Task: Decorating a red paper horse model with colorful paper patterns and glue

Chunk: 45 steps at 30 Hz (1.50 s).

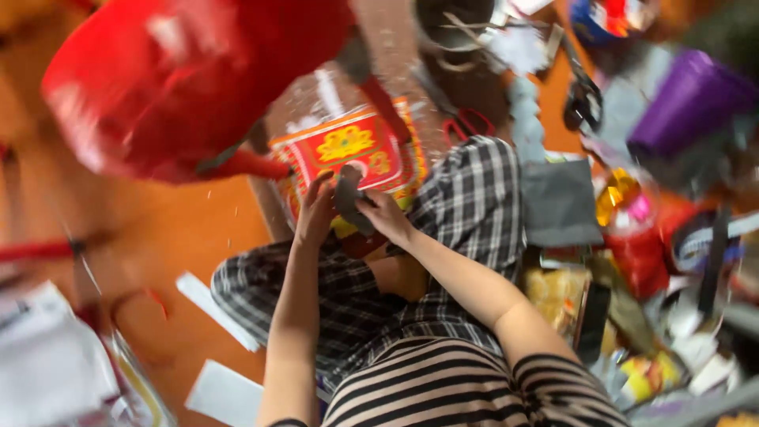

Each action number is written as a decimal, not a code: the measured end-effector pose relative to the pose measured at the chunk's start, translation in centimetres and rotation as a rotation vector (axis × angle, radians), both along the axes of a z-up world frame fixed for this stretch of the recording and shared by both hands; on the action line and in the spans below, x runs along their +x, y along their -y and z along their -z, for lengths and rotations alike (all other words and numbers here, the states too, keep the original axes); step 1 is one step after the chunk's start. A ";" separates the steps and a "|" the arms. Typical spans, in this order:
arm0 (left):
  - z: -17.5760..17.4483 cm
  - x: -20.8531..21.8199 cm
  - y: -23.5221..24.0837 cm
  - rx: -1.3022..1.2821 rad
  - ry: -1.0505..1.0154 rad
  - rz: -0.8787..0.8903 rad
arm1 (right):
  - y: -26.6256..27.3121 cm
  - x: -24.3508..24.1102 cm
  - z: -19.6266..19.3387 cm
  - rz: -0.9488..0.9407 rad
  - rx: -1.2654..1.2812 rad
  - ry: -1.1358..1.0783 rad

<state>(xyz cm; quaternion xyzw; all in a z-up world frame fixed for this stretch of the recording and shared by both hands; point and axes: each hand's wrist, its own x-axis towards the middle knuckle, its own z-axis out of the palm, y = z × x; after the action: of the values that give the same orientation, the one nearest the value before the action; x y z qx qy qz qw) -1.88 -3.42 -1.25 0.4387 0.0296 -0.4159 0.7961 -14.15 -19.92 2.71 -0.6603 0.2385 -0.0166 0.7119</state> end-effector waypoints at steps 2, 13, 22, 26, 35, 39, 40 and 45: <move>1.3 1.0 -0.3 0.278 0.065 -0.024 | -0.4 0.4 -2.1 -0.039 -0.055 -0.147; 1.9 7.5 6.1 0.556 0.757 -0.138 | 2.0 3.7 9.5 0.130 0.059 -0.214; 5.4 5.6 9.3 0.962 1.660 0.299 | 2.6 4.1 11.4 0.323 0.173 -0.241; 6.1 4.8 9.2 1.015 1.695 0.322 | 3.6 3.8 11.5 0.266 0.167 -0.279; 6.8 4.2 8.1 1.117 1.884 0.348 | 1.7 0.9 3.2 -0.178 -1.270 0.135; 7.2 4.4 8.6 1.177 1.863 0.385 | -2.2 -2.0 3.3 -0.350 -1.570 0.103; 7.2 4.7 8.8 1.199 1.849 0.415 | -2.9 -2.0 1.5 -0.665 -1.336 -0.246; 4.9 5.0 6.8 1.251 1.801 0.433 | -3.5 -4.1 7.6 -0.574 -1.432 -0.091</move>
<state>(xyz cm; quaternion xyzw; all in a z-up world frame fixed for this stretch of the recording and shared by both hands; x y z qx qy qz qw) 3.09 -10.24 -6.20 0.8991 -0.4307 0.0121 0.0767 -18.26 -16.41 -4.91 -0.9958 0.0180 0.0454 0.0770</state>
